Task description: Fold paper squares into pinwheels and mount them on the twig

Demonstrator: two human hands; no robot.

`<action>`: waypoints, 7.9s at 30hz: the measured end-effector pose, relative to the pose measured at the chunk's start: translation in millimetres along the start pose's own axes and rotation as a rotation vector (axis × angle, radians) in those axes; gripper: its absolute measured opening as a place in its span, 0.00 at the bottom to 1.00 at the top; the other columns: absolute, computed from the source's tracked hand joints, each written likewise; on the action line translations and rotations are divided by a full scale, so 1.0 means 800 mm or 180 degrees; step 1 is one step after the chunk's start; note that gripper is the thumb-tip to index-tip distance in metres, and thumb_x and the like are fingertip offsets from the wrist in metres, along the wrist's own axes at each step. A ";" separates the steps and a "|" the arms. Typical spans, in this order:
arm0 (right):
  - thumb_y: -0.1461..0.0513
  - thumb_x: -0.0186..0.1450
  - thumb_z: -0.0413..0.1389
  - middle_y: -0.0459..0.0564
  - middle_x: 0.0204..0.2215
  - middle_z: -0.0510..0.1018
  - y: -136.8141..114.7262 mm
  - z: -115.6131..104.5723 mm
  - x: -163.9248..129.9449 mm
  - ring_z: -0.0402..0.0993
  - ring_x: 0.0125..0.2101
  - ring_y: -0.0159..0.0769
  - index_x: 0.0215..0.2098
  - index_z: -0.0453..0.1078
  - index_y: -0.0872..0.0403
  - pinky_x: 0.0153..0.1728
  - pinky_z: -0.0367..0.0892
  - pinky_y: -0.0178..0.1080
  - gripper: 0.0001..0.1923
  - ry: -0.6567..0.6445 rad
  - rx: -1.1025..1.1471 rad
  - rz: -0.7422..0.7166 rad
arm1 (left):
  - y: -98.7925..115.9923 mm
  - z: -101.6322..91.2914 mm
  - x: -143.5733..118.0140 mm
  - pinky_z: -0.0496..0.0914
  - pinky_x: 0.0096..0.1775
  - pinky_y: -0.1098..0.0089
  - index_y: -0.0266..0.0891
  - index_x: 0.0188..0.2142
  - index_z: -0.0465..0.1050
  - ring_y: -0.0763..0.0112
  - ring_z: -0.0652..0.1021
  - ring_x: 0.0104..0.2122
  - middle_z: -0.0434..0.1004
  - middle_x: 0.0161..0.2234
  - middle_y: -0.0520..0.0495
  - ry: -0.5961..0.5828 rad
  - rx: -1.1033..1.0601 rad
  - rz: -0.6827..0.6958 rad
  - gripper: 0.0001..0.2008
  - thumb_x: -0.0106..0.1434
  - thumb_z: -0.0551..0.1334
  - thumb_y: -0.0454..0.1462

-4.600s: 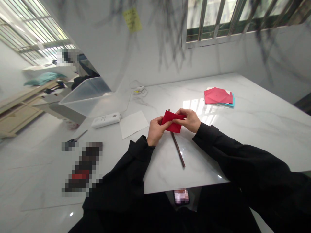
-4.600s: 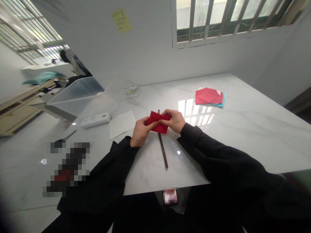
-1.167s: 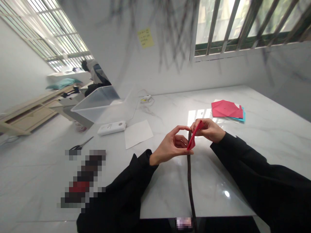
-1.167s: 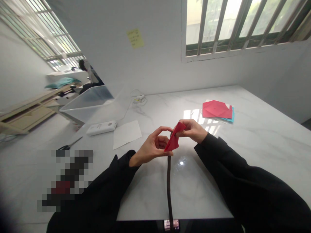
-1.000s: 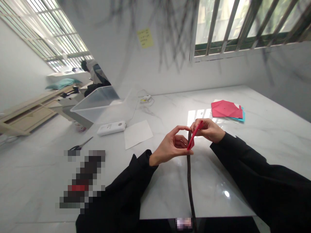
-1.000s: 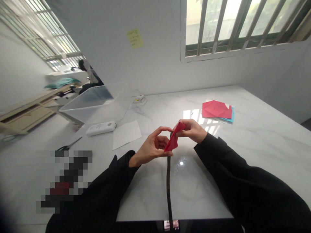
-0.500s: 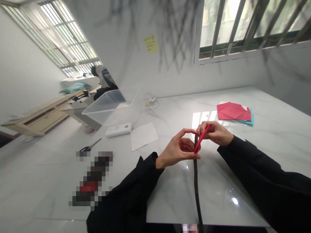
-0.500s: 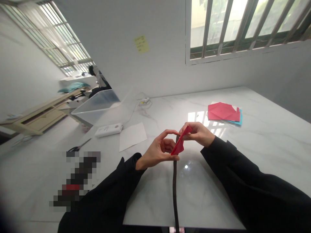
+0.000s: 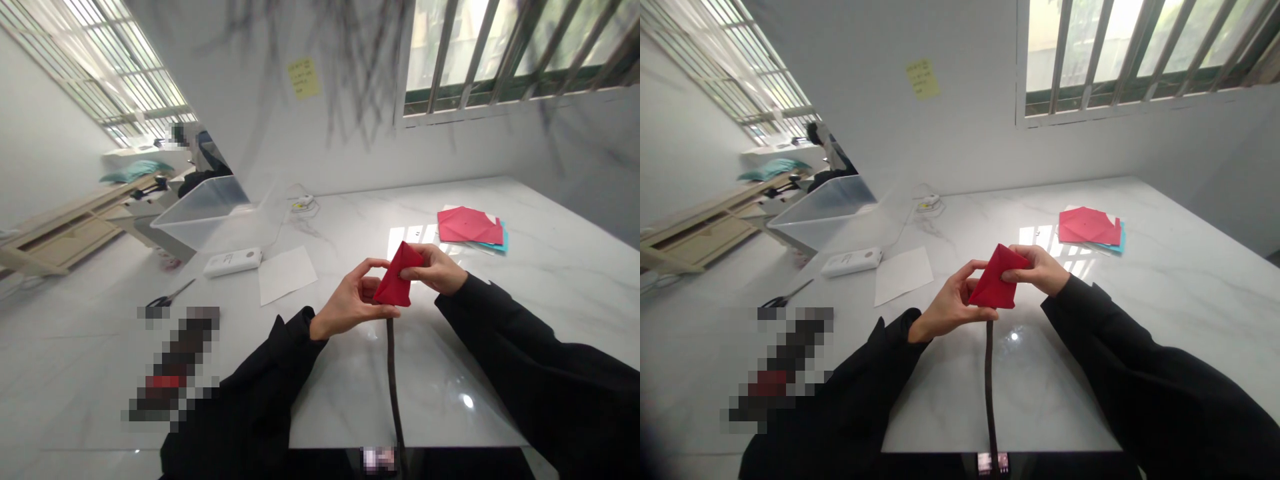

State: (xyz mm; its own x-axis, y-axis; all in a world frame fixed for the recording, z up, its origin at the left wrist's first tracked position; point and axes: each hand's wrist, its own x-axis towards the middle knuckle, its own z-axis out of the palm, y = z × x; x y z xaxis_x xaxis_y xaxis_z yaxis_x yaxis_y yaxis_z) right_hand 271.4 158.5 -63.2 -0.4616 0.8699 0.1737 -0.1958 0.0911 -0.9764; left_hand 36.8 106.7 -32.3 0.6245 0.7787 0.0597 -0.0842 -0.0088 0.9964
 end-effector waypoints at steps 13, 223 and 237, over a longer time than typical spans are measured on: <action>0.57 0.52 0.76 0.49 0.36 0.82 -0.013 0.031 0.001 0.79 0.34 0.38 0.44 0.76 0.54 0.35 0.76 0.38 0.24 0.0416 0.0643 0.0406 | -0.004 0.001 0.006 0.79 0.46 0.60 0.38 0.57 0.71 0.58 0.83 0.43 0.81 0.47 0.41 0.0563 0.0089 0.0143 0.35 0.51 0.80 0.39; 0.60 0.60 0.52 0.42 0.15 0.67 0.008 -0.010 0.013 0.59 0.21 0.31 0.29 0.82 0.55 0.28 0.54 0.37 0.16 0.1049 -0.2496 0.0735 | -0.039 -0.030 0.016 0.61 0.29 0.72 0.39 0.43 0.70 0.75 0.72 0.27 0.68 0.30 0.55 0.1018 -0.0084 -0.0480 0.17 0.55 0.69 0.39; 0.63 0.57 0.52 0.37 0.14 0.65 0.011 -0.020 0.009 0.63 0.20 0.35 0.56 0.76 0.53 0.32 0.58 0.36 0.28 0.1752 -0.2642 0.0262 | -0.041 -0.035 0.015 0.67 0.36 0.71 0.38 0.44 0.72 0.75 0.73 0.29 0.72 0.33 0.52 0.0737 -0.0060 -0.0558 0.16 0.56 0.68 0.36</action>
State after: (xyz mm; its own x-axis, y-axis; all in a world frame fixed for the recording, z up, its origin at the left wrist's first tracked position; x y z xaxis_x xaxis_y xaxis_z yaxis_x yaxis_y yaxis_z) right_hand 279.9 173.6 -72.7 0.0596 0.9730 0.2231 0.5822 0.1476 -0.7995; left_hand 25.2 133.6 -66.0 0.4371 0.8898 -0.1309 -0.0062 0.1485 0.9889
